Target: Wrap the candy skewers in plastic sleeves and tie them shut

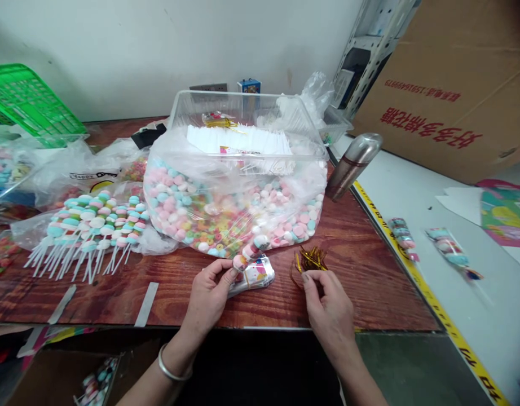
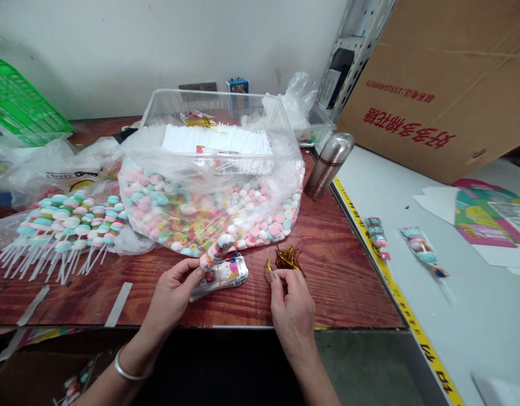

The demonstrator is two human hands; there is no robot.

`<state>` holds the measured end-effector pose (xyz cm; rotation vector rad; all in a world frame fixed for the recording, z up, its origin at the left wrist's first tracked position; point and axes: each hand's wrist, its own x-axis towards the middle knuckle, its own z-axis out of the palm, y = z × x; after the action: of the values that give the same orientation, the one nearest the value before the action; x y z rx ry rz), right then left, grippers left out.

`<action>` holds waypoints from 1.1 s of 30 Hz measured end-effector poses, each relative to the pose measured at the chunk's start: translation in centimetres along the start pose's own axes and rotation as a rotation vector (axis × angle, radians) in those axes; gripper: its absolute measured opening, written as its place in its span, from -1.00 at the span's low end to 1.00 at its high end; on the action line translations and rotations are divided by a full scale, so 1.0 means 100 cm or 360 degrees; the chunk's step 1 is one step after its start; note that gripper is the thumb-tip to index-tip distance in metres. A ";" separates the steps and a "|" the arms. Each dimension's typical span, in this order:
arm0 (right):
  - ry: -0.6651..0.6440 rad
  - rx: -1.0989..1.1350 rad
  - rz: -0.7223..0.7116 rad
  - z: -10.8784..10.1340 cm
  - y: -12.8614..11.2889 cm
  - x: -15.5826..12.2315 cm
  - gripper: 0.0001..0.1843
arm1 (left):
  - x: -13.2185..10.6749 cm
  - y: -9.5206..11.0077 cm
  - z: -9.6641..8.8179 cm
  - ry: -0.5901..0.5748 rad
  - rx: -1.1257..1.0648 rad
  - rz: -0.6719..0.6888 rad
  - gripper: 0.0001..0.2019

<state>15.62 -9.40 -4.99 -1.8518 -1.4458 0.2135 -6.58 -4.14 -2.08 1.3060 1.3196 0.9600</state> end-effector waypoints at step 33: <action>0.0110 0.0278 -0.0146 0.038 -0.070 -0.011 -0.75 | -0.004 0.008 0.051 -0.0238 -0.1297 -0.0430 -0.76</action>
<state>7.79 -8.18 -3.44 -1.6336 -1.4147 0.2214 -1.52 -5.03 -2.14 0.5424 0.8112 1.0257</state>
